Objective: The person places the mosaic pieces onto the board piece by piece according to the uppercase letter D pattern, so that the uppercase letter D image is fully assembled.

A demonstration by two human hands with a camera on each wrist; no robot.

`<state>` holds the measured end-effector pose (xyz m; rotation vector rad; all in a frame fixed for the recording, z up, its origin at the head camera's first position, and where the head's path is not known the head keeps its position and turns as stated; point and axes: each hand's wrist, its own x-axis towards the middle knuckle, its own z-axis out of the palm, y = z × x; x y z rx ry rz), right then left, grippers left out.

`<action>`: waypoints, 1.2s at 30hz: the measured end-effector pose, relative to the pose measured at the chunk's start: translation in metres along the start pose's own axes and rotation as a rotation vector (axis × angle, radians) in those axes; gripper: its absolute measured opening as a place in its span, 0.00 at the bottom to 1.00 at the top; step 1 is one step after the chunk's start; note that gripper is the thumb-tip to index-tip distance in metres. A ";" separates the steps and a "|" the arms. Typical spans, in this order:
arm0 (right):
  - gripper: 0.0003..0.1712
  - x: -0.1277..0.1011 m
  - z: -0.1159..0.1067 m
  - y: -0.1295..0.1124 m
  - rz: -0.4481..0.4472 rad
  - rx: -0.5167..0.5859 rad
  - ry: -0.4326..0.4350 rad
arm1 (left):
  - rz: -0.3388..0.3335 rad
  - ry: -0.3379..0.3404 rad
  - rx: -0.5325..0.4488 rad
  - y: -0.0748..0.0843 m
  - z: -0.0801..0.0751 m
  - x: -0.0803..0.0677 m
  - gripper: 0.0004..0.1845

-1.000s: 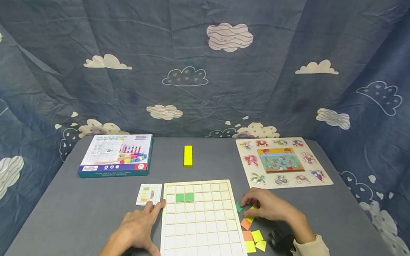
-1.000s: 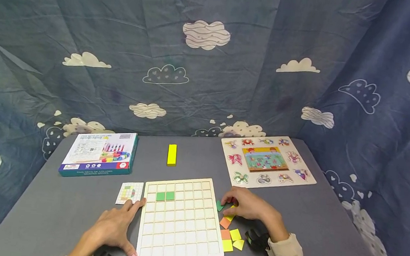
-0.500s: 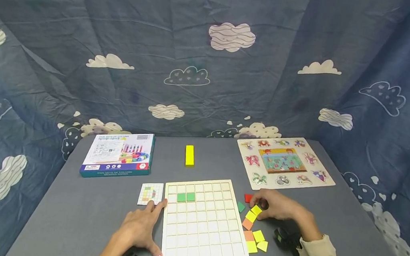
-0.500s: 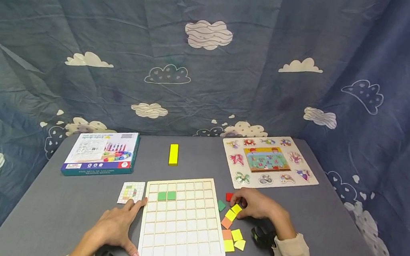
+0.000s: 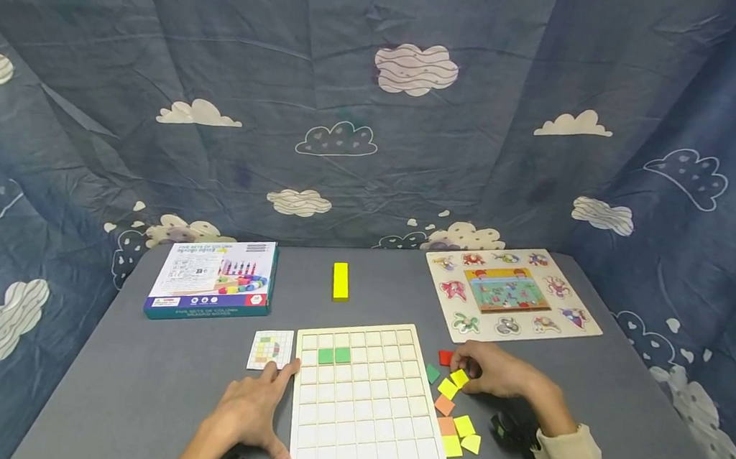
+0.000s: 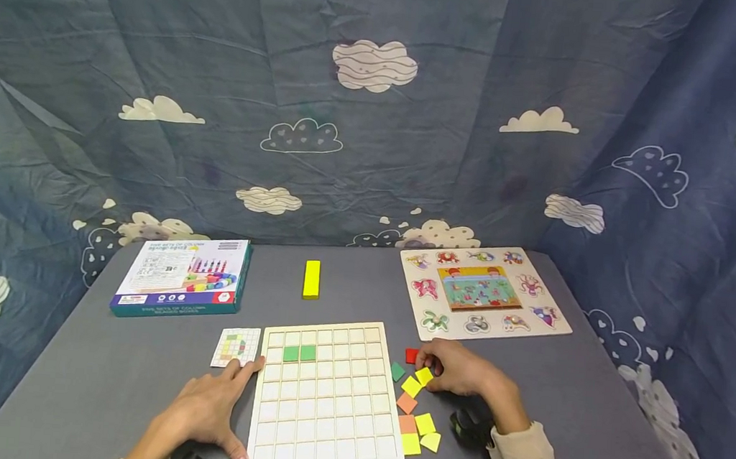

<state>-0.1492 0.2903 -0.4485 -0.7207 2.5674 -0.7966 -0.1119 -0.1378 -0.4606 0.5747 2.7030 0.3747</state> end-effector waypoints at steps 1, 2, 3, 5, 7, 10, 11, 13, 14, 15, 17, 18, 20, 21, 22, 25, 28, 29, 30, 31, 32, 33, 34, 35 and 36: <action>0.16 0.000 0.000 0.000 0.000 -0.002 0.002 | -0.004 -0.001 -0.001 0.000 0.000 0.000 0.80; 0.16 0.001 0.000 0.000 0.003 -0.002 0.002 | -0.007 -0.002 -0.002 0.000 0.000 0.000 0.80; 0.15 0.001 0.000 0.000 0.004 -0.007 0.005 | -0.009 -0.002 -0.002 0.000 0.000 0.000 0.80; 0.14 0.002 0.001 0.001 0.006 -0.029 0.014 | -0.011 -0.004 -0.002 0.001 0.000 0.000 0.80; 0.14 0.003 0.001 0.001 0.011 -0.060 0.027 | -0.010 -0.004 -0.004 0.001 0.000 0.000 0.80; 0.12 0.005 0.001 0.000 0.009 -0.114 0.052 | -0.001 0.003 -0.002 0.001 -0.001 0.000 0.81; 0.12 0.006 0.001 0.000 0.016 -0.121 0.056 | 0.001 0.007 -0.002 0.001 -0.001 0.001 0.81; 0.12 0.007 0.000 -0.003 0.013 -0.136 0.065 | 0.002 0.010 0.001 0.000 -0.001 0.001 0.81; 0.12 0.008 -0.001 -0.004 0.010 -0.138 0.069 | 0.002 0.011 0.002 0.000 -0.001 0.001 0.81; 0.12 0.009 -0.002 -0.006 0.012 -0.139 0.073 | 0.000 0.011 0.005 0.000 -0.001 0.001 0.81; 0.12 0.011 -0.004 -0.009 0.010 -0.141 0.085 | 0.000 0.008 0.005 -0.001 -0.002 0.001 0.81; 0.12 0.013 -0.004 -0.010 0.007 -0.142 0.089 | 0.001 0.007 0.004 -0.001 -0.002 0.001 0.81; 0.12 0.016 -0.006 -0.014 0.002 -0.136 0.097 | 0.003 0.005 0.003 -0.001 -0.001 0.000 0.81; 0.11 0.018 -0.007 -0.016 0.001 -0.134 0.098 | 0.003 0.004 0.002 -0.001 -0.001 0.000 0.81; 0.11 0.020 -0.007 -0.018 -0.003 -0.129 0.099 | 0.002 0.004 0.002 -0.001 -0.001 0.000 0.80; 0.10 0.026 -0.008 -0.025 -0.025 -0.132 0.101 | -0.005 0.002 0.004 0.000 -0.001 0.000 0.81; 0.10 0.033 -0.007 -0.032 -0.040 -0.140 0.105 | -0.017 0.005 0.008 0.000 -0.001 0.000 0.80; 0.10 0.035 -0.007 -0.034 -0.051 -0.145 0.107 | -0.018 0.006 0.009 0.000 -0.001 0.000 0.80; 0.10 0.037 -0.007 -0.035 -0.056 -0.143 0.105 | -0.021 0.008 0.009 0.000 -0.001 0.000 0.81; 0.10 0.039 -0.006 -0.037 -0.054 -0.139 0.103 | -0.022 0.009 0.011 0.000 -0.001 0.000 0.81; 0.09 0.041 -0.006 -0.038 -0.051 -0.134 0.101 | -0.023 0.008 0.012 0.000 -0.001 0.000 0.81; 0.09 0.042 -0.006 -0.039 -0.052 -0.132 0.099 | -0.022 0.008 0.011 0.000 -0.001 0.001 0.81; 0.09 0.043 -0.006 -0.040 -0.051 -0.131 0.096 | -0.020 0.007 0.011 0.000 0.000 0.001 0.81; 0.09 0.044 -0.006 -0.040 -0.051 -0.131 0.095 | -0.018 0.006 0.012 0.000 0.000 0.001 0.81; 0.09 0.045 -0.007 -0.041 -0.043 -0.133 0.093 | -0.016 0.006 0.011 0.000 0.000 0.001 0.81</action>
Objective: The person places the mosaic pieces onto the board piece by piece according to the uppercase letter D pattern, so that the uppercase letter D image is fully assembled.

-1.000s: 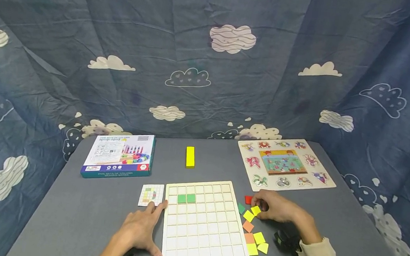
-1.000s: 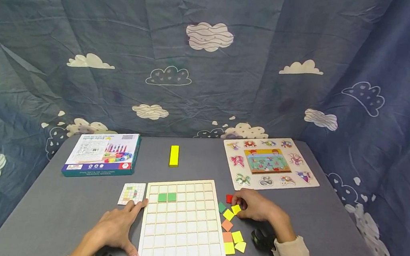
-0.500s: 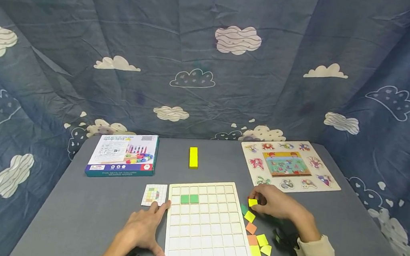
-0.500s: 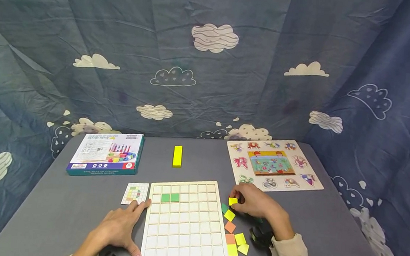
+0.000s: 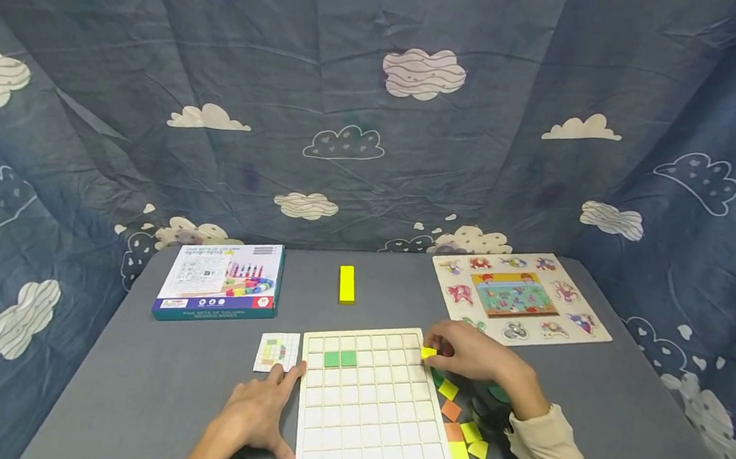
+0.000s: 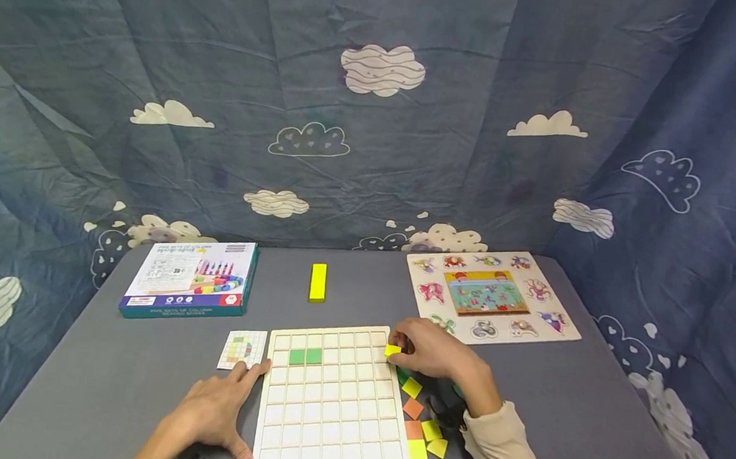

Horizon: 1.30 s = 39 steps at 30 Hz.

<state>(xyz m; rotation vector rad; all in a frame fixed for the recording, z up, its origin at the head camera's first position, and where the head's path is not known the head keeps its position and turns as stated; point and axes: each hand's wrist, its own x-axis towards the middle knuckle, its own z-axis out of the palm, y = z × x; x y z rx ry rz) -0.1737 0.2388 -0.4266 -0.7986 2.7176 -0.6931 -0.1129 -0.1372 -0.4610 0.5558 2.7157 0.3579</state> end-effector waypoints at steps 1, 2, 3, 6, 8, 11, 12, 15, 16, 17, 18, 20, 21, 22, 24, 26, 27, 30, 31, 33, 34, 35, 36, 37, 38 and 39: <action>0.09 0.001 0.000 -0.001 -0.002 -0.004 0.000 | 0.002 0.001 0.000 0.000 0.000 0.000 0.81; 0.09 0.002 -0.001 -0.001 -0.003 -0.008 0.001 | 0.005 0.003 0.000 0.001 0.000 0.000 0.81; 0.09 0.003 -0.001 -0.002 -0.007 -0.012 0.000 | 0.007 0.007 0.000 0.001 0.000 0.001 0.81; 0.10 0.008 -0.002 -0.006 -0.024 -0.019 -0.002 | 0.007 0.016 0.002 0.002 -0.001 0.001 0.81; 0.11 0.011 -0.003 -0.009 -0.035 -0.020 -0.007 | 0.005 0.014 0.005 0.002 -0.002 0.001 0.81; 0.11 0.015 -0.002 -0.013 -0.044 -0.015 -0.012 | 0.001 0.004 0.001 0.002 -0.002 0.001 0.80; 0.12 0.016 -0.002 -0.014 -0.048 -0.014 -0.012 | 0.000 0.001 -0.001 0.002 -0.002 0.001 0.80; 0.12 0.019 0.000 -0.016 -0.052 -0.009 -0.015 | -0.004 -0.006 -0.005 0.002 -0.001 0.002 0.81; 0.12 0.020 0.000 -0.017 -0.058 -0.008 -0.016 | -0.004 -0.007 -0.004 0.001 -0.001 0.002 0.81; 0.12 0.021 0.000 -0.017 -0.061 -0.007 -0.016 | -0.005 -0.007 -0.003 0.001 -0.001 0.002 0.81; 0.12 0.022 0.001 -0.018 -0.066 -0.007 -0.016 | -0.006 -0.008 -0.002 0.001 -0.001 0.002 0.81; 0.12 0.025 0.002 -0.020 -0.068 -0.004 -0.017 | -0.007 -0.010 -0.001 0.001 -0.001 0.002 0.81; 0.12 0.026 0.002 -0.020 -0.075 0.000 -0.018 | -0.008 -0.012 -0.002 0.001 -0.001 0.002 0.81; 0.12 0.027 0.003 -0.021 -0.079 0.005 -0.018 | -0.009 -0.013 -0.004 0.001 -0.001 0.002 0.80; 0.12 0.030 0.004 -0.022 -0.084 0.015 -0.017 | -0.010 -0.017 -0.008 0.001 -0.001 0.002 0.80; 0.12 0.032 0.006 -0.023 -0.091 0.019 -0.015 | -0.008 -0.019 -0.012 0.000 -0.002 0.002 0.80; 0.12 0.033 0.007 -0.024 -0.094 0.018 -0.013 | -0.005 -0.020 -0.015 0.000 -0.002 0.002 0.80; 0.11 0.035 0.009 -0.025 -0.102 0.013 -0.005 | 0.001 -0.021 -0.019 0.000 -0.001 0.002 0.80; 0.11 0.035 0.009 -0.026 -0.109 0.011 -0.004 | 0.001 -0.022 -0.021 0.000 -0.001 0.001 0.80; 0.11 0.036 0.010 -0.028 -0.111 0.014 -0.004 | 0.000 -0.026 -0.026 0.000 -0.001 0.001 0.80; 0.11 0.036 0.011 -0.029 -0.114 0.017 -0.003 | -0.002 -0.026 -0.027 0.000 -0.001 0.001 0.80; 0.11 0.037 0.011 -0.029 -0.117 0.020 -0.003 | -0.003 -0.028 -0.027 0.000 0.000 0.001 0.79; 0.11 0.037 0.011 -0.030 -0.120 0.022 -0.001 | -0.005 -0.030 -0.029 0.000 0.000 0.001 0.79; 0.11 0.037 0.012 -0.031 -0.123 0.024 0.000 | -0.008 -0.033 -0.031 0.000 0.000 0.001 0.79; 0.11 0.037 0.012 -0.032 -0.121 0.028 0.000 | -0.008 -0.034 -0.031 0.000 0.000 0.001 0.79; 0.11 0.038 0.012 -0.033 -0.121 0.029 0.001 | -0.009 -0.034 -0.031 0.000 0.000 0.001 0.79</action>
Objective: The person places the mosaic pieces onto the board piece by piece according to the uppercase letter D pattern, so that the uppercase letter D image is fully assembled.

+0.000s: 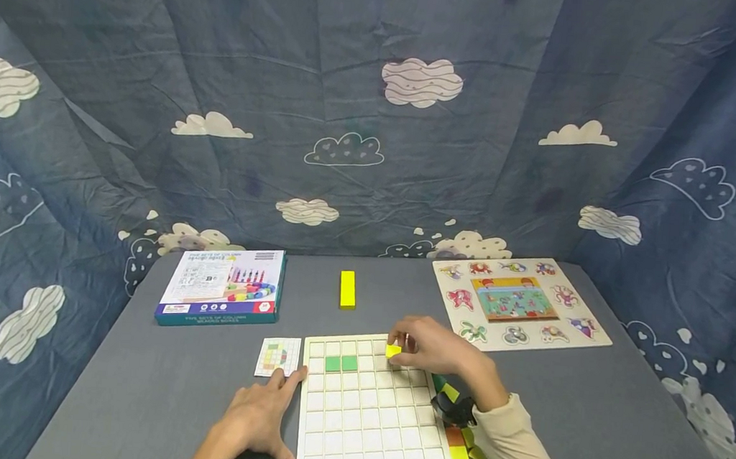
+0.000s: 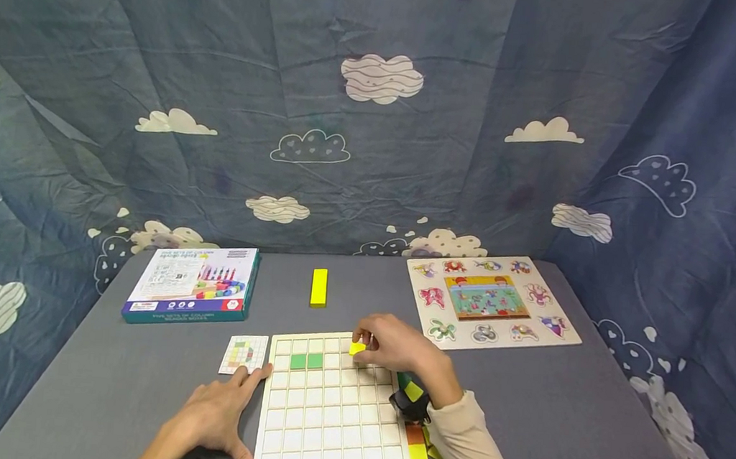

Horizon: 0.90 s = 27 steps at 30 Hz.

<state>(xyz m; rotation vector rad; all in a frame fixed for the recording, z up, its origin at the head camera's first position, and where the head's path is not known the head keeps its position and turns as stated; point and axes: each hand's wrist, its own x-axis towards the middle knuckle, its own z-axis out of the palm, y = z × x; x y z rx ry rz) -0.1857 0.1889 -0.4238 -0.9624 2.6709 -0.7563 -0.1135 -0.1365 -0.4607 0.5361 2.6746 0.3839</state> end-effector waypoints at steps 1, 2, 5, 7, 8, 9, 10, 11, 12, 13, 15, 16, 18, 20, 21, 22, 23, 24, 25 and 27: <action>0.11 0.000 0.000 -0.001 0.001 0.000 0.001 | 0.000 -0.001 0.001 0.000 0.000 0.000 0.79; 0.11 0.001 0.001 -0.001 -0.001 -0.001 0.001 | -0.002 -0.004 0.000 0.000 0.000 0.000 0.79; 0.11 0.003 0.002 -0.002 0.001 0.000 -0.004 | -0.003 -0.005 0.003 0.000 0.000 0.000 0.79; 0.11 0.004 0.003 -0.003 0.003 -0.002 -0.010 | -0.002 -0.005 0.005 0.000 0.000 0.000 0.79; 0.12 0.005 0.003 -0.003 0.001 -0.002 -0.013 | -0.004 -0.006 0.005 0.000 0.001 0.000 0.79; 0.12 0.006 0.004 -0.003 0.001 0.000 -0.018 | -0.003 -0.005 0.007 0.000 0.001 0.000 0.79; 0.12 0.007 0.004 -0.003 0.003 0.001 -0.023 | -0.001 -0.004 0.008 0.000 0.001 -0.001 0.79; 0.12 0.008 0.005 -0.003 0.003 0.001 -0.025 | 0.000 -0.002 0.009 0.000 0.001 -0.001 0.79; 0.12 0.009 0.006 -0.003 0.002 0.000 -0.027 | 0.001 -0.001 0.010 0.000 0.002 -0.001 0.79; 0.12 0.009 0.007 -0.003 0.000 -0.001 -0.026 | 0.002 0.000 0.010 0.000 0.002 -0.001 0.79; 0.12 0.011 0.009 -0.004 0.000 -0.001 -0.025 | 0.009 0.005 0.014 0.000 0.002 -0.001 0.79; 0.12 0.013 0.010 -0.004 0.001 -0.002 -0.023 | 0.012 0.008 0.015 0.000 0.003 -0.001 0.79; 0.11 0.015 0.013 -0.005 -0.002 -0.002 -0.022 | 0.015 0.011 0.014 0.000 0.003 -0.001 0.79; 0.11 0.017 0.016 -0.007 -0.004 -0.003 -0.027 | 0.019 0.016 0.014 0.000 0.002 -0.001 0.79; 0.11 0.018 0.018 -0.008 -0.003 -0.007 -0.032 | 0.019 0.017 0.014 0.000 0.002 -0.001 0.79; 0.10 0.019 0.020 -0.009 -0.001 -0.013 -0.038 | 0.020 0.017 0.013 0.000 0.002 -0.001 0.79; 0.10 0.020 0.021 -0.010 0.002 -0.023 -0.041 | 0.020 0.017 0.013 0.000 0.002 -0.001 0.79; 0.09 0.020 0.023 -0.010 0.006 -0.039 -0.042 | 0.022 0.018 0.014 0.000 0.002 -0.001 0.79; 0.09 0.021 0.025 -0.012 0.007 -0.059 -0.038 | 0.023 0.017 0.014 0.000 0.001 -0.001 0.79; 0.08 0.022 0.028 -0.014 0.015 -0.100 -0.029 | 0.025 0.015 0.012 0.000 0.001 -0.001 0.79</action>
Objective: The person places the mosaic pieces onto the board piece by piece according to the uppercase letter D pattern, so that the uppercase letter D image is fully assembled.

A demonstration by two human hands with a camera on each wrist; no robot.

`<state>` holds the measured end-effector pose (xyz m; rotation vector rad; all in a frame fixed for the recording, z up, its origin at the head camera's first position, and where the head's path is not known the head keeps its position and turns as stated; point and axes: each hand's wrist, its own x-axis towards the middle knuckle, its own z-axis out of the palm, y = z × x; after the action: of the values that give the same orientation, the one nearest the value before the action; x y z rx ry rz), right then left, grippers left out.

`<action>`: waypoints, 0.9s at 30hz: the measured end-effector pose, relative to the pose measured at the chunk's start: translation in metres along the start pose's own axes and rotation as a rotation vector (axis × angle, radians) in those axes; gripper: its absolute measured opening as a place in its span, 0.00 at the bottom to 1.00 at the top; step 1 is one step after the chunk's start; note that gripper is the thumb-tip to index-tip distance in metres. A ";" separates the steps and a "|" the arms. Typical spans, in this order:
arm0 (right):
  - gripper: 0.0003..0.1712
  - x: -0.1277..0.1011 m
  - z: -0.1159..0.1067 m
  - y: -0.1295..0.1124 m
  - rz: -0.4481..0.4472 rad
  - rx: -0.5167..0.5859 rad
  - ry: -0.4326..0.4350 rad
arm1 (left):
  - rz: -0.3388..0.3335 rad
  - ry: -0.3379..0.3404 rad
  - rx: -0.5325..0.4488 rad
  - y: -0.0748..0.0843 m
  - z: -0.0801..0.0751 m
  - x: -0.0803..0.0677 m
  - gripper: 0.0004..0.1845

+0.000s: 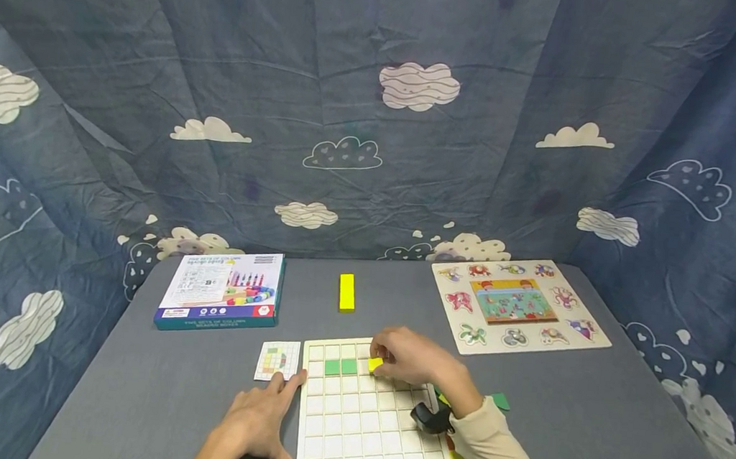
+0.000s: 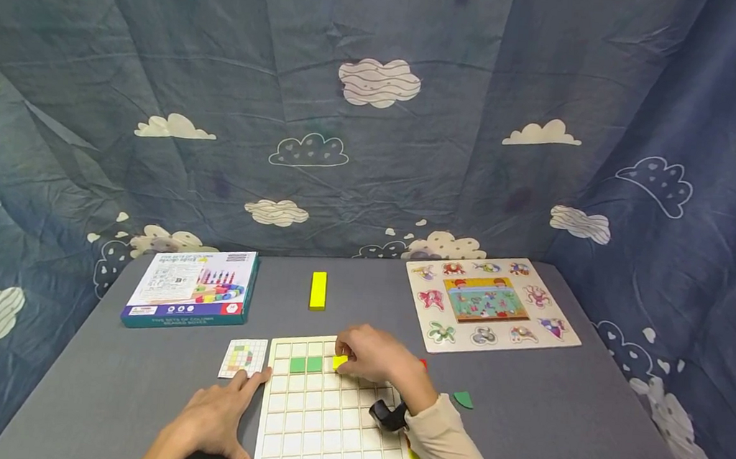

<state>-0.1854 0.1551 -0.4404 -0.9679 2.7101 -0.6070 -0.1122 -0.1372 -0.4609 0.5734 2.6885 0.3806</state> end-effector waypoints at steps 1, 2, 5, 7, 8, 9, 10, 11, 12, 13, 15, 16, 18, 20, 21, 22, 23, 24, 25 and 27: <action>0.08 0.000 0.001 -0.001 0.001 -0.020 0.010 | 0.001 -0.001 -0.001 0.000 0.000 0.000 0.79; 0.09 0.000 0.003 -0.001 0.003 -0.037 0.021 | 0.003 -0.002 -0.005 0.000 0.000 0.000 0.79; 0.09 0.001 0.005 -0.003 0.005 -0.065 0.049 | 0.004 -0.006 -0.010 0.001 0.000 0.000 0.78; 0.10 0.002 0.006 -0.004 0.010 -0.076 0.061 | 0.001 -0.006 -0.009 0.001 0.000 0.001 0.79; 0.10 0.002 0.006 -0.005 0.016 -0.082 0.064 | -0.002 -0.006 -0.007 0.001 0.000 0.001 0.79; 0.10 0.002 0.006 -0.005 0.021 -0.089 0.067 | -0.004 -0.005 -0.004 0.001 0.000 0.001 0.79; 0.10 0.003 0.007 -0.005 0.026 -0.097 0.070 | -0.007 -0.004 -0.002 0.001 0.000 0.000 0.79; 0.11 0.003 0.008 -0.006 0.031 -0.106 0.071 | -0.009 -0.003 0.001 0.001 0.000 0.000 0.79; 0.11 0.003 0.008 -0.006 0.035 -0.112 0.072 | -0.010 -0.002 0.003 0.001 0.000 0.000 0.79; 0.11 0.003 0.009 -0.006 0.039 -0.117 0.074 | -0.011 -0.001 0.004 0.001 0.000 0.000 0.79; 0.11 0.004 0.010 -0.007 0.047 -0.118 0.077 | -0.007 0.002 0.006 0.001 0.001 -0.001 0.79; 0.12 0.004 0.011 -0.008 0.050 -0.116 0.079 | -0.005 0.003 0.006 0.001 0.001 -0.001 0.79; 0.12 0.004 0.013 -0.009 0.056 -0.110 0.084 | -0.003 0.007 0.005 0.001 0.002 -0.001 0.79; 0.12 0.005 0.014 -0.010 0.061 -0.106 0.091 | -0.001 0.010 0.006 0.001 0.002 -0.001 0.79; 0.12 0.005 0.015 -0.011 0.062 -0.108 0.097 | 0.000 0.012 0.007 0.001 0.002 -0.001 0.79; 0.12 0.006 0.015 -0.012 0.063 -0.111 0.103 | 0.001 0.013 0.007 0.001 0.002 -0.001 0.79; 0.12 0.006 0.016 -0.012 0.064 -0.117 0.109 | 0.001 0.015 0.008 0.001 0.002 -0.001 0.79; 0.12 0.007 0.016 -0.013 0.068 -0.124 0.113 | 0.002 0.018 0.011 0.000 0.002 -0.001 0.79; 0.12 0.007 0.017 -0.013 0.069 -0.130 0.119 | 0.002 0.019 0.013 0.000 0.002 0.000 0.79; 0.12 0.008 0.018 -0.014 0.071 -0.145 0.131 | 0.002 0.021 0.016 0.000 0.002 0.000 0.79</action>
<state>-0.1777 0.1347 -0.4509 -0.8885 2.9253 -0.4819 -0.1112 -0.1368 -0.4623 0.5796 2.7132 0.3683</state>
